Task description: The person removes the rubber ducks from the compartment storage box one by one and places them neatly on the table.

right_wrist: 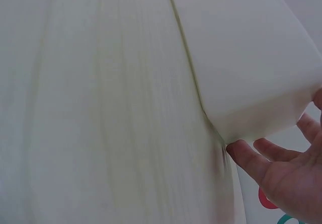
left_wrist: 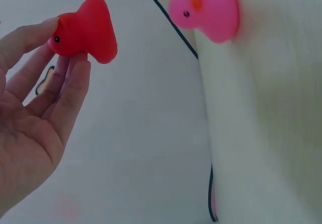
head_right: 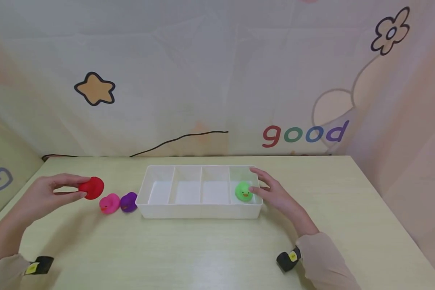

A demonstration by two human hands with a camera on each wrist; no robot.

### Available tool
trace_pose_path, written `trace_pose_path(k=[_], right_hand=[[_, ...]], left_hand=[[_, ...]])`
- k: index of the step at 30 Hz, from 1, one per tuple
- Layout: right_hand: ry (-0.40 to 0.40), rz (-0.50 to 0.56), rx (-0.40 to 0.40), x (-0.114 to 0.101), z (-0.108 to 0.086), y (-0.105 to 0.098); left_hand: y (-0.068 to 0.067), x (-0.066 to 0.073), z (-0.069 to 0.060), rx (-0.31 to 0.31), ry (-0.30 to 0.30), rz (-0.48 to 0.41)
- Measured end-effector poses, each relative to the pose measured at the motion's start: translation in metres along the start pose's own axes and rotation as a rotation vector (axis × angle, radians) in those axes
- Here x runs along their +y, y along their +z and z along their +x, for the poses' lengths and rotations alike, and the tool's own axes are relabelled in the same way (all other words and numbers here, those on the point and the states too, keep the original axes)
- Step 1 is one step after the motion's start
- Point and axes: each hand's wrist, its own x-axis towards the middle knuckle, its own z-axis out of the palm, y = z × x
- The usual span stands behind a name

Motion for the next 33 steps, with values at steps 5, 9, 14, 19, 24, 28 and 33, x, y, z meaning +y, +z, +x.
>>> trace_pose_path(k=[5, 9, 14, 19, 24, 28, 33], right_hand=[[-0.002, -0.006, 0.005, -0.001, 0.0, 0.0], [-0.006, -0.006, 0.006, -0.001, 0.0, 0.0], [-0.014, -0.003, 0.003, 0.0, 0.001, 0.0], [-0.008, -0.004, 0.003, 0.001, 0.001, -0.001], [-0.006, 0.001, 0.004, 0.001, 0.001, 0.0], [-0.009, 0.004, 0.003, 0.0, -0.001, 0.0], [-0.01, 0.005, 0.001, -0.001, -0.002, 0.0]], left_hand=[[-0.008, -0.014, -0.003, -0.004, -0.024, 0.068], [-0.016, -0.024, -0.006, -0.01, -0.045, 0.112], [-0.021, -0.033, -0.008, -0.046, -0.091, 0.134], [-0.022, -0.04, -0.008, -0.086, -0.135, 0.139], [-0.021, -0.045, -0.005, -0.125, -0.148, 0.144], [-0.017, -0.052, -0.002, -0.154, -0.157, 0.13], [-0.008, -0.059, 0.002, -0.194, -0.19, 0.113]])
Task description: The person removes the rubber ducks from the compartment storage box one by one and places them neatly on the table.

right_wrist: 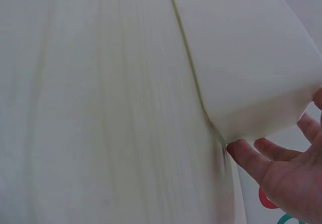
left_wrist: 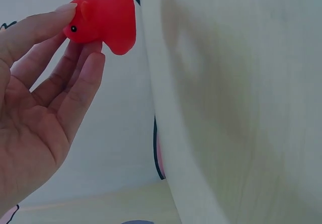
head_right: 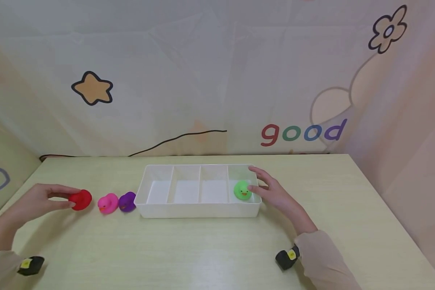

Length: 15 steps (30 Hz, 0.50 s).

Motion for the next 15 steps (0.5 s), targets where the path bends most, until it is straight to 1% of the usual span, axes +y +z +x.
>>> trace_pose_path(k=[6, 12, 15], right_hand=[[0.003, 0.0, 0.003, 0.0008, 0.0013, 0.0005], [0.002, -0.006, 0.004, 0.0018, 0.0021, 0.0001], [0.0, -0.012, 0.005, 0.0018, 0.0021, -0.0002]], left_hand=[[0.0065, 0.0004, 0.0057, -0.028, -0.011, -0.012], [0.0079, 0.0018, 0.0093, -0.036, 0.006, -0.013], [0.0092, 0.0018, 0.0105, -0.049, 0.001, -0.014]])
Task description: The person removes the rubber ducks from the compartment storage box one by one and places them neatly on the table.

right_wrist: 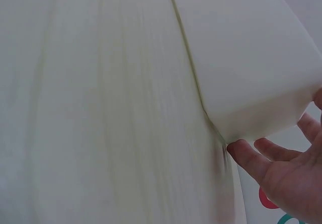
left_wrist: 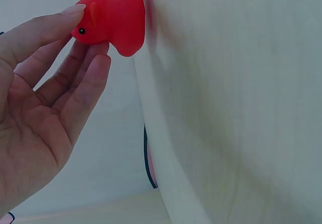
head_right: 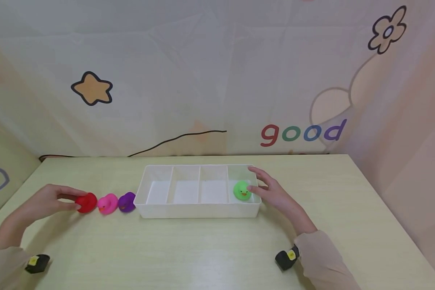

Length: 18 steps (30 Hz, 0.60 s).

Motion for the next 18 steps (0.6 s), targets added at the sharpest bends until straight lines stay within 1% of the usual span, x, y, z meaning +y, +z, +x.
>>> trace_pose_path(k=[3, 7, 18], right_hand=[[0.0, -0.004, 0.001, -0.0006, -0.0001, 0.0003], [0.001, -0.005, 0.001, -0.0012, 0.0, 0.0008], [0.003, -0.003, -0.002, -0.0001, 0.0006, 0.0005]], left_hand=[[0.0021, -0.0002, 0.0007, -0.012, -0.005, -0.009], [0.0041, 0.0003, 0.002, -0.017, 0.015, -0.021], [0.004, 0.0009, 0.0033, -0.036, 0.031, -0.04]])
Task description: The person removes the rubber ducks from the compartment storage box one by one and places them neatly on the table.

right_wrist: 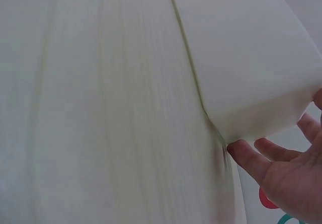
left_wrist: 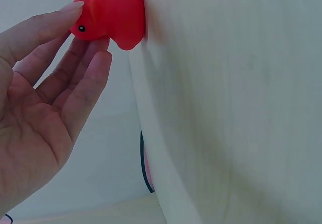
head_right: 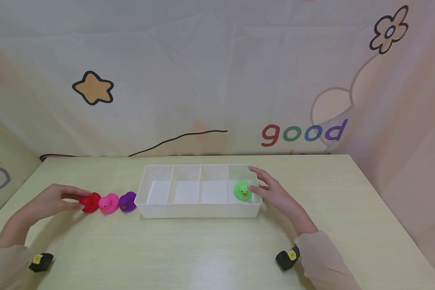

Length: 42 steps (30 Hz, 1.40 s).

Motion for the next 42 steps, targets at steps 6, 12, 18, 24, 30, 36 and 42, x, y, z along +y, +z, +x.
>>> trace_pose_path(k=[6, 12, 18, 24, 30, 36, 42], right_hand=[[-0.007, -0.004, -0.002, 0.0, 0.0, 0.0], [-0.008, 0.0, -0.002, 0.0, -0.001, 0.0], [0.009, 0.007, -0.007, -0.002, -0.002, 0.0], [0.003, 0.004, -0.004, -0.002, -0.002, 0.0], [0.005, 0.002, -0.002, -0.003, -0.002, -0.001], [0.003, 0.001, 0.0, -0.003, -0.003, -0.001], [0.003, 0.009, -0.007, -0.003, -0.003, -0.001]], left_hand=[[0.0, 0.004, -0.003, 0.026, -0.01, 0.003], [0.003, 0.015, -0.006, 0.098, 0.004, 0.023], [0.009, 0.032, -0.008, 0.179, 0.077, -0.016], [0.019, 0.055, -0.006, 0.23, 0.147, -0.106], [0.035, 0.08, 0.002, 0.25, 0.183, -0.213], [0.052, 0.103, 0.015, 0.269, 0.215, -0.311], [0.069, 0.127, 0.027, 0.247, 0.259, -0.365]])
